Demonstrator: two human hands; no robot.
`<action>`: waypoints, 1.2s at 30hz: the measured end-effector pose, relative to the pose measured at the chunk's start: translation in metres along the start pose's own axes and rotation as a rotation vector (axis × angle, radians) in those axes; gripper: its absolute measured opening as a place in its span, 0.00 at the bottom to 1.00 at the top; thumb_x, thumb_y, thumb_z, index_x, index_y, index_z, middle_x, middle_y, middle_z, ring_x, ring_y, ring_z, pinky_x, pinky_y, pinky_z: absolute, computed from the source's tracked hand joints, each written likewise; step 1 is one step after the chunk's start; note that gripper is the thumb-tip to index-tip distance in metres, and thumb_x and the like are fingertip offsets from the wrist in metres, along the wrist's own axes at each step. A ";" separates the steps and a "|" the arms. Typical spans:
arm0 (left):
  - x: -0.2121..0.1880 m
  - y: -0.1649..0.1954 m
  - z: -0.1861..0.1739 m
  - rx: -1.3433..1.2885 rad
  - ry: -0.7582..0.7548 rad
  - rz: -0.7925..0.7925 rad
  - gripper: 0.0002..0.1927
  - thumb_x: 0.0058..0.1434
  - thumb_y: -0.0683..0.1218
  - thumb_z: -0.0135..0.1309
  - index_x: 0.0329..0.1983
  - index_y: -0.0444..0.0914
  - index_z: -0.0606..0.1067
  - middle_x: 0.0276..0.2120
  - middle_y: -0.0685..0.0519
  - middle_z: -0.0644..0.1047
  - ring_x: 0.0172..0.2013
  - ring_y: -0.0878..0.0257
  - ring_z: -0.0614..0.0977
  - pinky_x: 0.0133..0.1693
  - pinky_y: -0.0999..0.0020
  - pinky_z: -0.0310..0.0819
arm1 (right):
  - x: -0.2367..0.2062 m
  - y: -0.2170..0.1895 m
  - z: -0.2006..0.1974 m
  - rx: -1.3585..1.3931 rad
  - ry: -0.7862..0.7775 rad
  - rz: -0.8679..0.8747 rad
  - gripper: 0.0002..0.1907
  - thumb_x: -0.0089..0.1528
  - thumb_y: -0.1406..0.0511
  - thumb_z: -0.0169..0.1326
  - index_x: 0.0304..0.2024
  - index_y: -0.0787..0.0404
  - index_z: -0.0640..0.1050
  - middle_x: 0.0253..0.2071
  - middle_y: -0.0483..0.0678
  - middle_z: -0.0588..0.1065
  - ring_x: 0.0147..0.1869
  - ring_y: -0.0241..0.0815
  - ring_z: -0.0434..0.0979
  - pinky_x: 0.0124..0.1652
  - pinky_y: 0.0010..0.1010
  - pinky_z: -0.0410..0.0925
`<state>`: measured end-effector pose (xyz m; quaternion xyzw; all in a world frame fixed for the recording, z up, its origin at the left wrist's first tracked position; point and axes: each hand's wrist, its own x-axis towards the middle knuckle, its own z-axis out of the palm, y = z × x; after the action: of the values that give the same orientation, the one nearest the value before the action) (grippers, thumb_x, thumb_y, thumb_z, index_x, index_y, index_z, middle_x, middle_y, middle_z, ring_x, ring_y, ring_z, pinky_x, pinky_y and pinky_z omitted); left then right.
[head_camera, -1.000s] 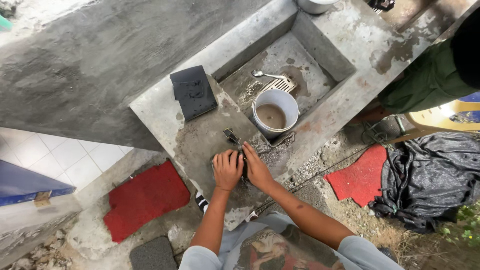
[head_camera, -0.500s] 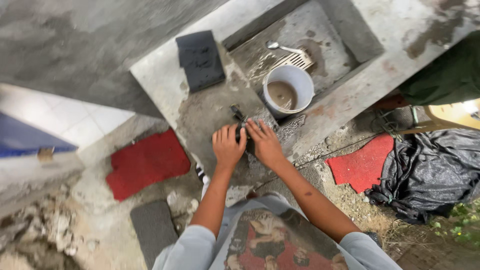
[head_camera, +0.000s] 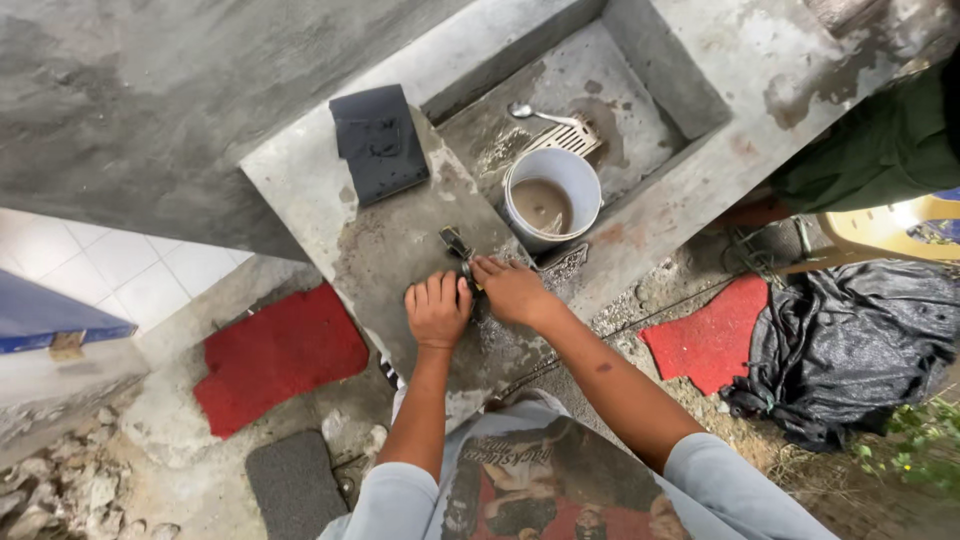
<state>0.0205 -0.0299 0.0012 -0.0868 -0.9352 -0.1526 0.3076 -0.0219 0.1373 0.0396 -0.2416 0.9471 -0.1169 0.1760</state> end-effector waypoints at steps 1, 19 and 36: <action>0.000 0.000 0.000 0.001 0.001 -0.003 0.11 0.68 0.53 0.53 0.43 0.41 0.79 0.41 0.53 0.78 0.39 0.55 0.77 0.50 0.57 0.69 | -0.003 -0.001 -0.004 0.041 0.021 -0.011 0.36 0.54 0.67 0.53 0.67 0.62 0.66 0.69 0.54 0.67 0.73 0.51 0.65 0.67 0.44 0.59; 0.012 0.005 -0.007 0.013 -0.036 0.027 0.12 0.68 0.53 0.52 0.41 0.41 0.79 0.37 0.52 0.77 0.37 0.54 0.76 0.48 0.57 0.70 | -0.016 -0.041 0.006 0.674 0.608 0.042 0.21 0.70 0.70 0.44 0.66 0.68 0.68 0.72 0.61 0.64 0.77 0.60 0.62 0.71 0.43 0.58; 0.023 -0.003 -0.049 -0.730 -0.172 -0.161 0.20 0.63 0.51 0.59 0.51 0.33 0.78 0.52 0.40 0.77 0.52 0.45 0.77 0.54 0.54 0.69 | -0.092 -0.062 -0.007 1.292 0.735 0.523 0.13 0.72 0.62 0.47 0.52 0.64 0.75 0.46 0.49 0.76 0.48 0.40 0.78 0.49 0.34 0.73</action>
<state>0.0288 -0.0475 0.0519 -0.1293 -0.8456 -0.4913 0.1640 0.0771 0.1312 0.0907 0.1934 0.7152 -0.6712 -0.0212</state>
